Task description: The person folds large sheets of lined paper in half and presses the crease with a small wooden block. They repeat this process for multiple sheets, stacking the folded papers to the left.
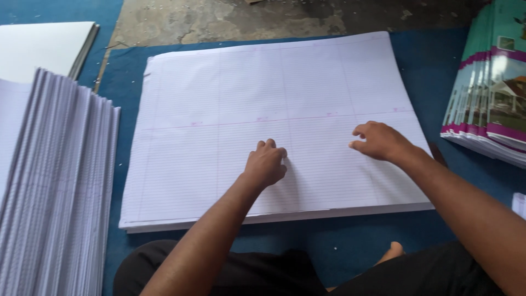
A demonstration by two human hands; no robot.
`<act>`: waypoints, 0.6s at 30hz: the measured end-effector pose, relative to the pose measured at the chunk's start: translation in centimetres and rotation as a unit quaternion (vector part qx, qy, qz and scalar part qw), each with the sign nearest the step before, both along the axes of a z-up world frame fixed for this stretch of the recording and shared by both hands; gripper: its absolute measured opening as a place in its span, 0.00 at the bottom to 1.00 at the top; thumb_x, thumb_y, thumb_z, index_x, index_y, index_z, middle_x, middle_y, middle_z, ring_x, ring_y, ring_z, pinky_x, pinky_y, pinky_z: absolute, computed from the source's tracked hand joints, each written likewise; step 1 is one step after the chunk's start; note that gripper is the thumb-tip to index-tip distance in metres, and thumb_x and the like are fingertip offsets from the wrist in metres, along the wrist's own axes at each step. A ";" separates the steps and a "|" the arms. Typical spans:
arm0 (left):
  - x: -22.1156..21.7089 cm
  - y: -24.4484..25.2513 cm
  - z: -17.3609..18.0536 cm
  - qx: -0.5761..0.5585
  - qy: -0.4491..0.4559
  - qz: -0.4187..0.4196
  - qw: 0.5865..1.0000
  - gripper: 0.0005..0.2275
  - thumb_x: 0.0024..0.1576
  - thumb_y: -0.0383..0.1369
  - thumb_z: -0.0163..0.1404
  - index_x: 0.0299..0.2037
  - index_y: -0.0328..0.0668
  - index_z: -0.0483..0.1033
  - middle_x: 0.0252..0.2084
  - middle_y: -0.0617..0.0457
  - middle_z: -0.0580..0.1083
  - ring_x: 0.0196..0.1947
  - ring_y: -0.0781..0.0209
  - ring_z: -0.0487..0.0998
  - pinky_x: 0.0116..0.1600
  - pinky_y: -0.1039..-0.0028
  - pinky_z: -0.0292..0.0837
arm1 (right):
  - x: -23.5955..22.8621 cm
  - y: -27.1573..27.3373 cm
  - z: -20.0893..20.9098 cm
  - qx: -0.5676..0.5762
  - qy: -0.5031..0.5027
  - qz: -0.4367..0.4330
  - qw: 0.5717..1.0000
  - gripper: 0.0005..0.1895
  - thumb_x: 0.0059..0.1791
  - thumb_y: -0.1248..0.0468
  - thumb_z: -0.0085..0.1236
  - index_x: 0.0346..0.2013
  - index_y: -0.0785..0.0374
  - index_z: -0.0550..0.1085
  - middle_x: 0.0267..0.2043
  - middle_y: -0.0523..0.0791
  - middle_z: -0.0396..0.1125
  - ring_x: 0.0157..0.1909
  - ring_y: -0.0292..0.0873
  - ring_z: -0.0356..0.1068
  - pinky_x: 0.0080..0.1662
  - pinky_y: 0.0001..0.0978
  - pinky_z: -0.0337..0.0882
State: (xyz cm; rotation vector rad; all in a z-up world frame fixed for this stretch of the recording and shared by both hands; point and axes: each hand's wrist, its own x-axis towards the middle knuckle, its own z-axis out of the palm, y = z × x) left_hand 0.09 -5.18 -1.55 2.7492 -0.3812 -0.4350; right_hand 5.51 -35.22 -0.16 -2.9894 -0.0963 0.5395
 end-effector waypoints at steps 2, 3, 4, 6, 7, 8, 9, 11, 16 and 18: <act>0.2 -2.1 0.1 0.001 -0.007 -0.022 1.000 0.15 0.52 0.29 0.56 0.50 0.43 0.80 0.56 0.42 0.71 0.58 0.48 0.70 0.56 0.57 0.74 | -0.1 -2.6 -0.2 0.001 0.005 -0.027 1.000 0.28 0.48 0.48 0.58 0.59 0.58 0.74 0.58 0.51 0.72 0.60 0.52 0.71 0.61 0.46 0.70; 0.3 -3.0 0.1 0.000 -0.011 -0.031 0.999 0.14 0.52 0.29 0.56 0.50 0.42 0.80 0.56 0.41 0.71 0.57 0.48 0.70 0.56 0.56 0.74 | -0.1 -4.0 -0.2 0.009 0.006 -0.037 0.999 0.29 0.48 0.48 0.58 0.59 0.59 0.74 0.57 0.52 0.72 0.60 0.52 0.71 0.60 0.46 0.70; 0.4 -4.0 0.0 -0.002 -0.014 -0.040 0.999 0.14 0.53 0.29 0.56 0.50 0.42 0.79 0.56 0.41 0.71 0.57 0.48 0.70 0.56 0.56 0.74 | -0.2 -5.4 -0.3 0.017 0.006 -0.046 0.999 0.29 0.48 0.48 0.59 0.59 0.60 0.74 0.57 0.52 0.72 0.60 0.53 0.71 0.60 0.46 0.70; 0.5 -5.8 0.0 -0.004 -0.027 -0.058 0.998 0.15 0.52 0.28 0.56 0.50 0.42 0.79 0.56 0.41 0.71 0.57 0.47 0.70 0.55 0.56 0.74 | -0.4 -8.1 -0.8 0.021 -0.007 -0.069 0.997 0.30 0.48 0.47 0.59 0.59 0.60 0.74 0.57 0.53 0.73 0.59 0.53 0.72 0.60 0.46 0.72; 0.5 -6.7 -0.1 -0.005 -0.034 -0.067 0.997 0.15 0.52 0.28 0.55 0.50 0.42 0.79 0.55 0.41 0.70 0.56 0.47 0.70 0.54 0.55 0.74 | -0.6 -9.5 -1.0 0.023 -0.013 -0.081 0.996 0.31 0.47 0.47 0.59 0.60 0.61 0.74 0.56 0.53 0.73 0.58 0.54 0.73 0.59 0.46 0.72; 0.6 -7.5 -0.1 -0.002 -0.037 -0.072 0.997 0.15 0.52 0.28 0.55 0.50 0.42 0.79 0.55 0.41 0.71 0.56 0.48 0.70 0.54 0.55 0.75 | -0.8 -10.9 -1.3 0.021 -0.015 -0.109 0.994 0.31 0.47 0.47 0.60 0.60 0.61 0.74 0.57 0.54 0.73 0.58 0.54 0.73 0.59 0.47 0.72; 0.5 -8.3 -0.2 -0.001 -0.038 -0.078 0.996 0.14 0.52 0.28 0.55 0.50 0.42 0.79 0.54 0.42 0.71 0.56 0.48 0.70 0.54 0.56 0.75 | -1.0 -12.3 -1.6 0.017 -0.017 -0.138 0.990 0.31 0.47 0.47 0.60 0.60 0.62 0.74 0.57 0.54 0.72 0.58 0.55 0.73 0.58 0.48 0.72; 0.4 -9.8 -0.3 0.004 -0.039 -0.090 0.995 0.14 0.53 0.28 0.55 0.49 0.42 0.79 0.53 0.43 0.71 0.55 0.48 0.71 0.54 0.56 0.74 | -1.5 -15.1 -2.1 0.002 -0.018 -0.180 0.984 0.32 0.47 0.47 0.62 0.60 0.64 0.73 0.57 0.57 0.72 0.57 0.56 0.73 0.57 0.49 0.73; 0.1 -12.6 0.0 0.010 -0.034 -0.114 0.993 0.14 0.52 0.29 0.56 0.49 0.43 0.79 0.52 0.43 0.71 0.54 0.49 0.70 0.53 0.55 0.73 | -2.1 -19.0 -3.8 0.053 0.078 -0.324 0.941 0.29 0.50 0.49 0.60 0.56 0.68 0.77 0.48 0.60 0.78 0.46 0.55 0.79 0.46 0.45 0.79; 0.0 -12.9 0.0 0.016 -0.035 -0.107 0.994 0.15 0.52 0.28 0.56 0.50 0.44 0.78 0.53 0.43 0.70 0.56 0.48 0.69 0.54 0.54 0.73 | -3.1 -19.8 -4.7 0.164 0.086 -0.366 0.912 0.26 0.50 0.53 0.61 0.56 0.68 0.75 0.45 0.58 0.77 0.42 0.52 0.79 0.41 0.42 0.79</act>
